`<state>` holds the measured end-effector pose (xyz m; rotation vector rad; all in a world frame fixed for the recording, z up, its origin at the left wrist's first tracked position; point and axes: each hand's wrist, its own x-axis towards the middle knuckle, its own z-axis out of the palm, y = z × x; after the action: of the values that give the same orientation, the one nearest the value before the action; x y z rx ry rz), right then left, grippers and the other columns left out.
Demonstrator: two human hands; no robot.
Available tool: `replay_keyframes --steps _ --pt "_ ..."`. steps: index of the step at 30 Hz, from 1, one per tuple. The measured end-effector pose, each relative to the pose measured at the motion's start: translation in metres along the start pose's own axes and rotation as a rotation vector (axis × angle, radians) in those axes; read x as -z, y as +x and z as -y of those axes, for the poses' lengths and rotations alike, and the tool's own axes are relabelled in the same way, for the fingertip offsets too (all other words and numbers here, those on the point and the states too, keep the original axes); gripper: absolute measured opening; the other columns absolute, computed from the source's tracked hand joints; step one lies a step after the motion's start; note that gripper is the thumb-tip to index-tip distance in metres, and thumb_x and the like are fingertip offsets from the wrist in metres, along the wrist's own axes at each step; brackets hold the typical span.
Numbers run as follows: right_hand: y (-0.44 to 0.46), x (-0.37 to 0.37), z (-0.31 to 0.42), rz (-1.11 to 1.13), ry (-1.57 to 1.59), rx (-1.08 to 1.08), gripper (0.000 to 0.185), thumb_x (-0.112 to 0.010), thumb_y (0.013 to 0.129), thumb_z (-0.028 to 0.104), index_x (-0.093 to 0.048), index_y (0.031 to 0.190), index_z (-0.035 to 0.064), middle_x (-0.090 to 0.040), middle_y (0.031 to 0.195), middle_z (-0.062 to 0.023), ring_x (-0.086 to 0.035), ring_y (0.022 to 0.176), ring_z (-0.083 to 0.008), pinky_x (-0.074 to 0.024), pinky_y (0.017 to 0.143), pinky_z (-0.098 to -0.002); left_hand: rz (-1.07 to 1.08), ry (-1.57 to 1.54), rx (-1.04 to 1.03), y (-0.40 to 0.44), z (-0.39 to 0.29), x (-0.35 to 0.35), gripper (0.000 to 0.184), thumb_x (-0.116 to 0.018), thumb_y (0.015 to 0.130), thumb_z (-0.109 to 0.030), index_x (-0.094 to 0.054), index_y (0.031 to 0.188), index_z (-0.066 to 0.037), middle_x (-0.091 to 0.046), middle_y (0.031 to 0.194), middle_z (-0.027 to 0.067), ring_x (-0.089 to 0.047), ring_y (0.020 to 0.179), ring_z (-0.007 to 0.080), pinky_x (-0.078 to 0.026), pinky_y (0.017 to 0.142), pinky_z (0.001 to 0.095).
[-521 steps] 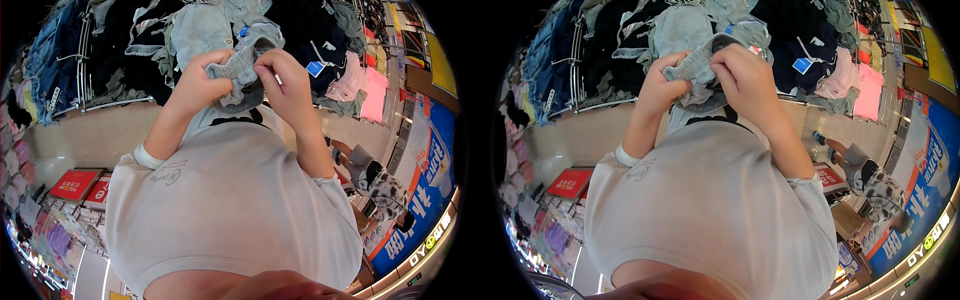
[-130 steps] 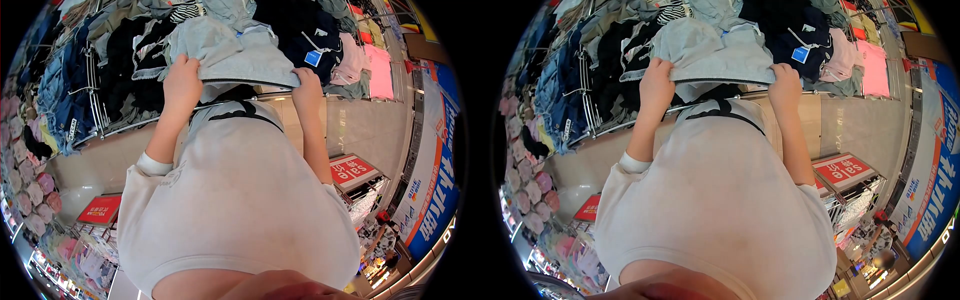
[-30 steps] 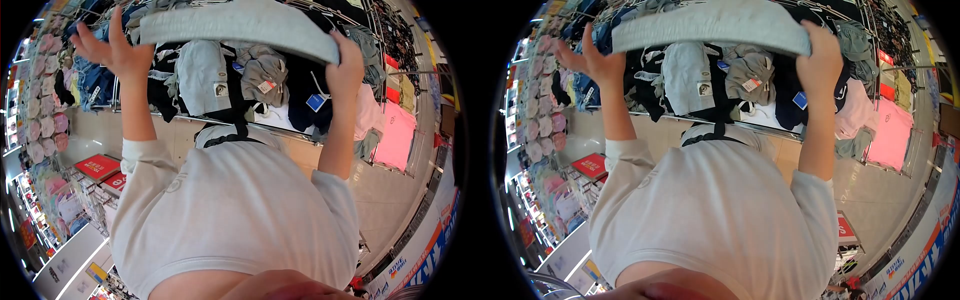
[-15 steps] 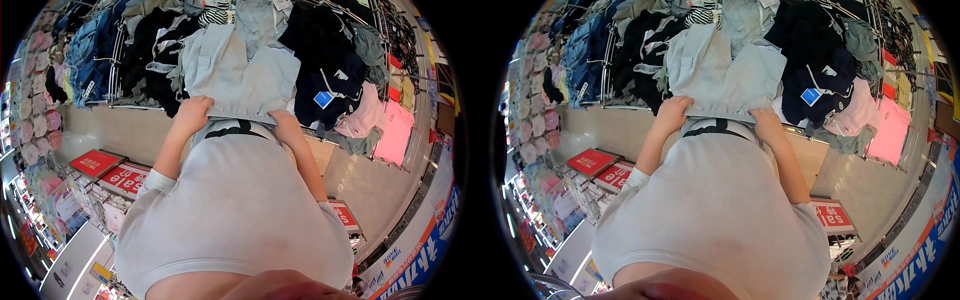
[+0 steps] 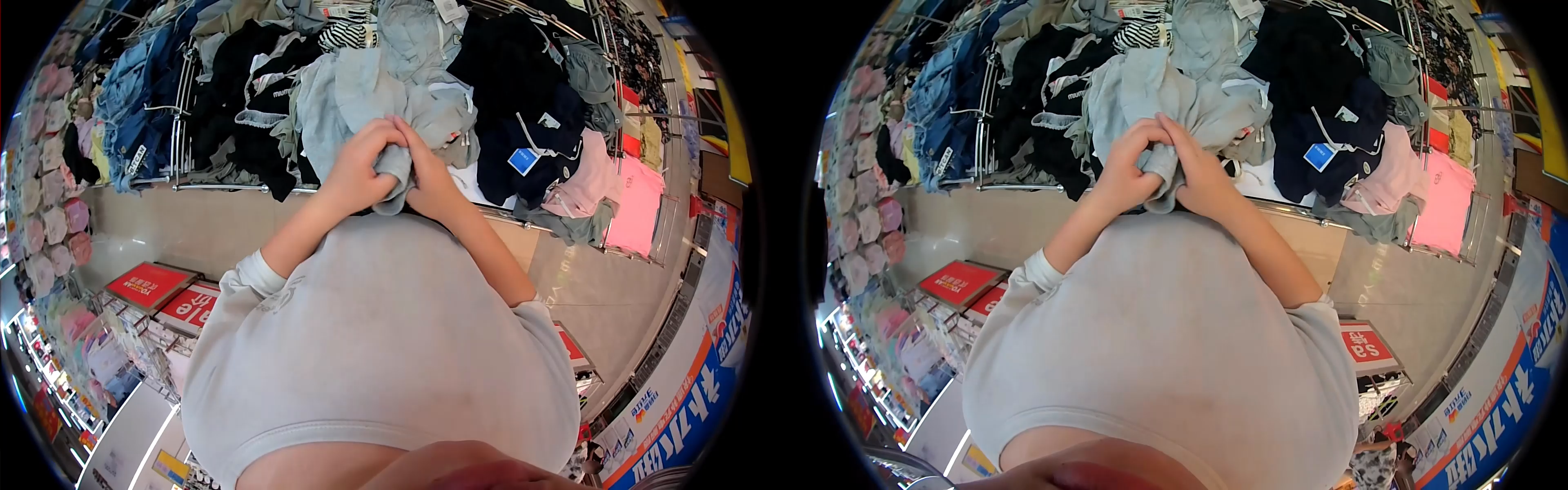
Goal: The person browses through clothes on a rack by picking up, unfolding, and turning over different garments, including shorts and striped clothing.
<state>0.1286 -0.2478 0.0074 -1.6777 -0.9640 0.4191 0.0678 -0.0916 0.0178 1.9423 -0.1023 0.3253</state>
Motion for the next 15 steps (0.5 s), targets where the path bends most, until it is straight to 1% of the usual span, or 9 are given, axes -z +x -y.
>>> replay_keyframes --steps 3,5,6,8,10,11,13,14,15 --pt "0.005 -0.007 0.004 -0.1 0.254 0.031 0.086 -0.061 0.072 -0.014 -0.026 0.148 0.0051 -0.045 0.143 -0.0168 -0.046 0.13 -0.028 -0.0358 0.108 -0.0345 0.048 -0.061 -0.043 0.008 -0.021 0.006 0.044 -0.06 0.072 0.002 -0.056 0.116 -0.003 -0.058 0.111 0.0116 -0.057 0.101 0.0262 -0.044 0.089 0.033" --pt "0.006 0.003 0.006 -0.062 0.333 -0.191 0.083 -0.063 0.075 -0.01 -0.027 0.148 0.0059 -0.046 0.139 -0.0132 -0.047 0.127 -0.0218 -0.037 0.106 -0.0327 0.101 -0.101 -0.001 0.007 -0.03 0.015 0.052 -0.061 0.072 0.001 -0.053 0.123 -0.005 -0.055 0.12 0.0124 -0.054 0.112 0.026 -0.044 0.091 0.0339" --pt "0.007 0.004 0.012 -0.129 0.47 -0.264 0.066 -0.064 0.08 -0.002 -0.039 0.141 0.0053 -0.054 0.13 -0.0093 -0.052 0.119 -0.0172 -0.0413 0.1 -0.0309 0.124 -0.1 -0.049 0.007 -0.032 0.019 0.052 -0.062 0.074 -0.001 -0.053 0.125 -0.005 -0.054 0.125 0.0124 -0.052 0.117 0.0257 -0.044 0.094 0.0344" --pt "-0.005 0.003 -0.004 -0.067 0.494 -0.306 0.055 -0.063 0.083 0.002 -0.044 0.135 0.0048 -0.057 0.124 -0.0074 -0.054 0.114 -0.016 -0.0431 0.097 -0.0303 0.148 -0.102 -0.095 0.001 -0.027 0.022 0.052 -0.063 0.077 -0.003 -0.052 0.127 -0.005 -0.053 0.129 0.0123 -0.049 0.123 0.0254 -0.043 0.096 0.0349" --pt "-0.011 0.0 0.001 -0.033 0.522 -0.343 0.035 -0.062 0.087 0.008 -0.056 0.12 0.004 -0.063 0.11 -0.0027 -0.059 0.103 -0.0125 -0.0462 0.09 -0.0285 0.041 -0.433 0.143 -0.007 -0.012 0.022 0.046 -0.058 0.089 -0.018 -0.05 0.132 -0.005 -0.047 0.139 0.0128 -0.044 0.131 0.0264 -0.038 0.103 0.0388" --pt "-0.014 0.003 0.007 -0.033 0.522 -0.346 0.035 -0.062 0.087 0.008 -0.056 0.12 0.004 -0.063 0.11 -0.0027 -0.059 0.103 -0.0125 -0.0462 0.09 -0.0285 0.041 -0.435 0.144 -0.005 -0.004 0.022 0.046 -0.058 0.089 -0.018 -0.05 0.132 -0.005 -0.047 0.139 0.0128 -0.044 0.131 0.0264 -0.038 0.103 0.0388" --pt "-0.018 0.013 0.021 0.069 0.541 -0.248 0.038 -0.065 0.085 0.008 -0.055 0.122 0.0039 -0.063 0.112 -0.0031 -0.059 0.103 -0.0127 -0.0461 0.09 -0.0285 0.136 -0.698 0.109 0.002 0.009 0.021 0.052 -0.046 0.098 -0.037 -0.047 0.135 -0.002 -0.045 0.143 0.0138 -0.042 0.133 0.0256 -0.031 0.11 0.04" --pt "-0.019 0.017 0.028 0.066 0.452 -0.229 0.039 -0.066 0.086 0.013 -0.055 0.122 0.0041 -0.064 0.111 -0.0062 -0.061 0.101 -0.0152 -0.0482 0.089 -0.0312 0.226 -0.738 0.175 -0.003 0.015 0.008 0.067 -0.03 0.1 -0.054 -0.05 0.134 0.001 -0.051 0.138 0.0119 -0.047 0.127 0.0234 -0.032 0.108 0.0366" --pt "-0.02 0.023 0.023 0.07 0.451 -0.227 0.039 -0.066 0.086 0.013 -0.055 0.122 0.0041 -0.064 0.111 -0.0062 -0.061 0.101 -0.0152 -0.0482 0.089 -0.0312 0.222 -0.738 0.173 -0.012 0.026 -0.003 0.067 -0.03 0.1 -0.054 -0.05 0.134 0.001 -0.051 0.138 0.0119 -0.047 0.127 0.0234 -0.032 0.108 0.0366"
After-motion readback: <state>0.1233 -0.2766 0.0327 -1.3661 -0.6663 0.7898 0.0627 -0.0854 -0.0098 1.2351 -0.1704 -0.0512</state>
